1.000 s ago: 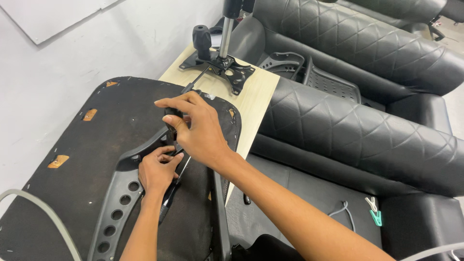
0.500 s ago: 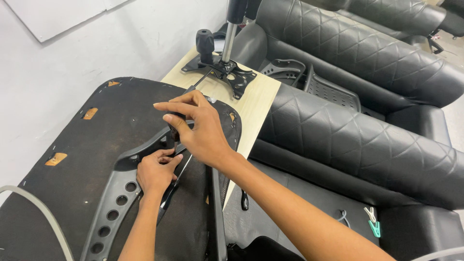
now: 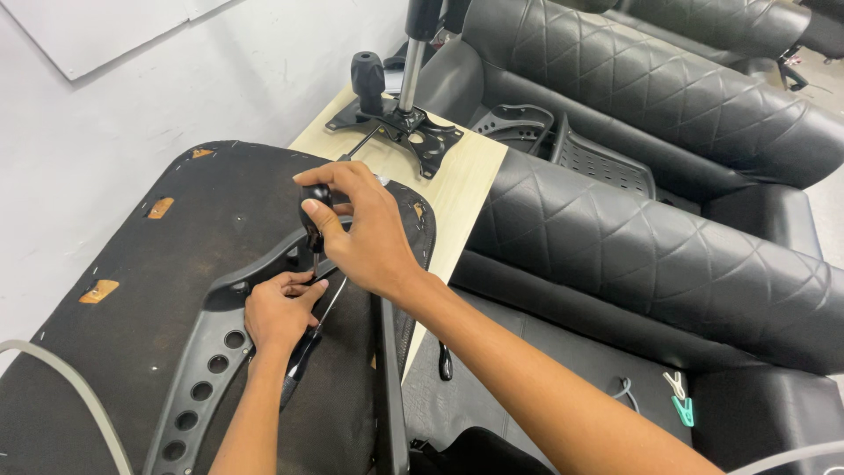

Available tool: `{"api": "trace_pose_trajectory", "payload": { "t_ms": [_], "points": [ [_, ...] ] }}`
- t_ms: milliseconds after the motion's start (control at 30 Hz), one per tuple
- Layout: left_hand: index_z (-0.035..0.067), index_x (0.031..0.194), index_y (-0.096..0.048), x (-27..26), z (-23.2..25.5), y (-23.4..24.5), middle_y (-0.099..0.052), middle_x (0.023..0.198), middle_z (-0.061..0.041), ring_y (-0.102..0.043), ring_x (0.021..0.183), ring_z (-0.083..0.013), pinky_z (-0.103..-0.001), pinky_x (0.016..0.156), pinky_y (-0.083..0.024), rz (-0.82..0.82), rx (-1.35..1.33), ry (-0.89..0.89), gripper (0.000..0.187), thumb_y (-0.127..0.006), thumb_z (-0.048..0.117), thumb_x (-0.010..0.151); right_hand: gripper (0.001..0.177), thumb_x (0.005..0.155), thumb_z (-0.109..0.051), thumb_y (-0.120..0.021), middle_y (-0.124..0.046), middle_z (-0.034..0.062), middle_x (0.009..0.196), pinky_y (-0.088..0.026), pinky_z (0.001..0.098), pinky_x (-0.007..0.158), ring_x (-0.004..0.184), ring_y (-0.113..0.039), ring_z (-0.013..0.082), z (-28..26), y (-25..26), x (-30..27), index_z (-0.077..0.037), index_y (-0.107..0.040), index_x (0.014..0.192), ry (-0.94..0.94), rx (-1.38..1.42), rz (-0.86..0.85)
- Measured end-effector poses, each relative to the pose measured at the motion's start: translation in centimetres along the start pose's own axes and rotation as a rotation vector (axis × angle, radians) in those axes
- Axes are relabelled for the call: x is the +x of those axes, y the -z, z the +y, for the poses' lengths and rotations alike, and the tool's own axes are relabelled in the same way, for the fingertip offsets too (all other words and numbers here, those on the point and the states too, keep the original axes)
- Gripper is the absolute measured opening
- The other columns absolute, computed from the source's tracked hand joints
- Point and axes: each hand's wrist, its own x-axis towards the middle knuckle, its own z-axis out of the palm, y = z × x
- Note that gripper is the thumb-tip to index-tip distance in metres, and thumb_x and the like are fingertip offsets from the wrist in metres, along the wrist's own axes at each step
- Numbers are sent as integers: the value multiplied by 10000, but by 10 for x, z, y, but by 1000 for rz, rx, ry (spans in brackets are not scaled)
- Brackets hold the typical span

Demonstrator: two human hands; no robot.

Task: The person uses a screwdriver to fasten screws into a black plastic frame attached to a cushioned seat base. The person holds the frame steady with one hand while turning the screwdriver with the other, working along the edge of the frame.

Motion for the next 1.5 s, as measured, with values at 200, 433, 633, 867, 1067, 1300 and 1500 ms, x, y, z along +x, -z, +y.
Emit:
{"api": "trace_pose_trajectory", "payload": {
  "t_ms": [200,433,633,867,1067,1300,1500],
  "points": [
    [130,1105,-786,2,-3,-2,-799,827,11,-684,527,-126,-281,666,-534,9,2,-16,317,-814,277,826,347,903,-300,-776,-650,55,1061,-598,299,808,899,-693,148,-9,1,3,-180,-749,1227,-65,-79,-42],
    [125,1089,-787,3,-8,-2,-799,804,1,-686,515,-124,-277,660,-534,27,14,-48,309,-817,277,823,332,842,-321,-806,-687,52,921,-535,313,674,740,-654,164,-20,-6,4,-142,-787,1121,-74,-230,24],
    [100,1056,-793,3,-6,-4,-797,836,5,-686,513,-132,-280,648,-535,38,-14,-34,306,-827,283,812,286,886,-132,-700,-751,80,1055,-553,327,715,776,-709,187,-9,6,18,-124,-773,1163,-80,-154,-99],
    [99,1036,-795,1,-4,-4,-798,816,0,-684,505,-131,-276,648,-528,36,-7,-23,293,-824,284,811,213,876,-176,-786,-705,92,1064,-629,306,787,911,-710,194,-13,5,17,-105,-779,1077,-15,-112,-85],
    [93,1032,-796,-2,-3,-4,-796,795,-5,-681,504,-128,-273,646,-528,45,-14,-21,291,-825,284,814,186,880,-140,-765,-722,76,1004,-611,300,788,872,-706,184,-16,0,17,-122,-801,1061,-23,-92,-92],
    [91,1026,-797,-1,-1,-4,-803,838,-1,-689,515,-124,-274,663,-521,54,9,-5,299,-831,293,808,259,903,-96,-705,-734,93,1101,-590,296,720,770,-717,187,-13,9,18,-99,-742,1159,-91,-75,-143],
    [147,1165,-761,0,-5,-5,-812,824,-3,-689,511,-132,-288,679,-526,48,11,-83,387,-800,287,807,227,928,-143,-728,-729,82,1118,-605,283,749,842,-726,167,-8,15,19,-96,-752,1149,-17,-82,-146]
  ]
}}
